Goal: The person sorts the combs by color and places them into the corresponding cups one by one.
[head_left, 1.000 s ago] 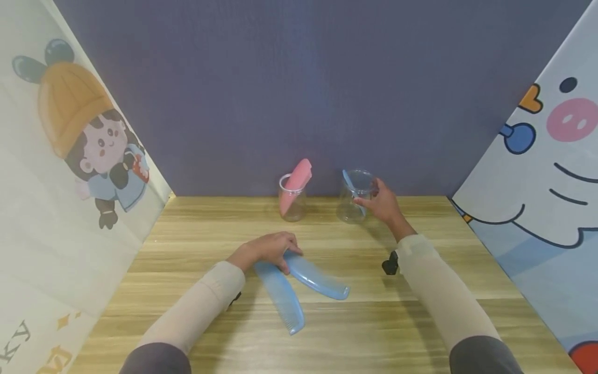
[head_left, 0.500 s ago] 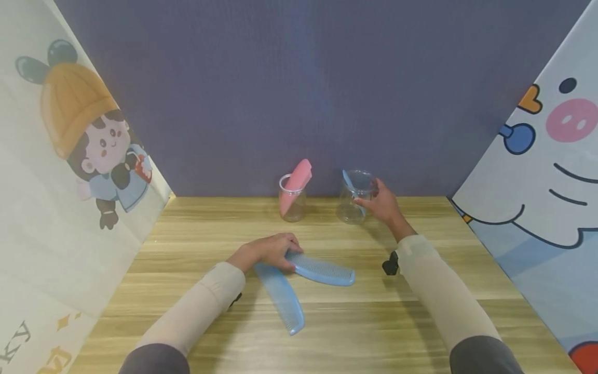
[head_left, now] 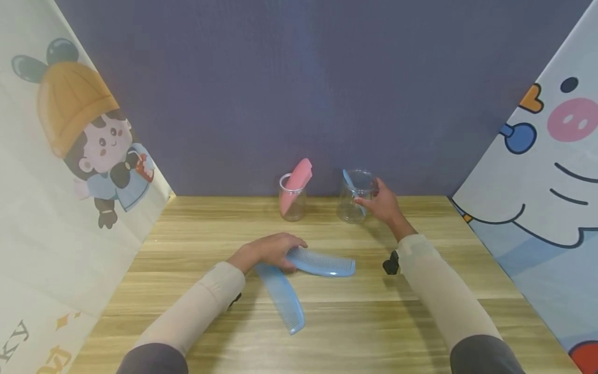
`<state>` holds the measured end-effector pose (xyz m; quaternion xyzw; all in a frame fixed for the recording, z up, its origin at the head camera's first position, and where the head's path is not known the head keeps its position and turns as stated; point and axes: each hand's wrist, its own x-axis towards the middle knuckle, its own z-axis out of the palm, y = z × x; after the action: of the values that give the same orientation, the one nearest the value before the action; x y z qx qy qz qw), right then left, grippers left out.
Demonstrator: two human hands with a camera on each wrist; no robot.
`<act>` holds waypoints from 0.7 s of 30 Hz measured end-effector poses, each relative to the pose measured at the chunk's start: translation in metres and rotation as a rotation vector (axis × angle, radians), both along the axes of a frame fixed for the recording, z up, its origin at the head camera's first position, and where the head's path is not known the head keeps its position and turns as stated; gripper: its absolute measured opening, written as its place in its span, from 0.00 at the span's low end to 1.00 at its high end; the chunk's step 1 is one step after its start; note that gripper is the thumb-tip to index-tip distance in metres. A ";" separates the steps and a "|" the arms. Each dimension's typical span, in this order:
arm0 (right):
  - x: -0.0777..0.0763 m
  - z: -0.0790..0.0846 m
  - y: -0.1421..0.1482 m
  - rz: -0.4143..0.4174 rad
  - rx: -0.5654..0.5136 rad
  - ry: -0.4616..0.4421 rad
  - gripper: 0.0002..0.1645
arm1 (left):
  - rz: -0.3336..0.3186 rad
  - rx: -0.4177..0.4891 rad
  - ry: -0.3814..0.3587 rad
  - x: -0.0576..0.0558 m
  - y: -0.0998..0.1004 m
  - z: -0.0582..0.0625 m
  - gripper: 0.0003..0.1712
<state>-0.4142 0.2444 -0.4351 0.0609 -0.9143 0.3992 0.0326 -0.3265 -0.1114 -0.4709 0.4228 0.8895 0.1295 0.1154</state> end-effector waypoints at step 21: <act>-0.001 -0.001 0.001 -0.001 0.015 -0.009 0.70 | 0.031 0.107 0.054 -0.003 -0.003 0.004 0.37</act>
<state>-0.4152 0.2456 -0.4366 0.0591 -0.9175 0.3924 0.0281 -0.3291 -0.1142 -0.4671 0.4177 0.8906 0.1674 0.0667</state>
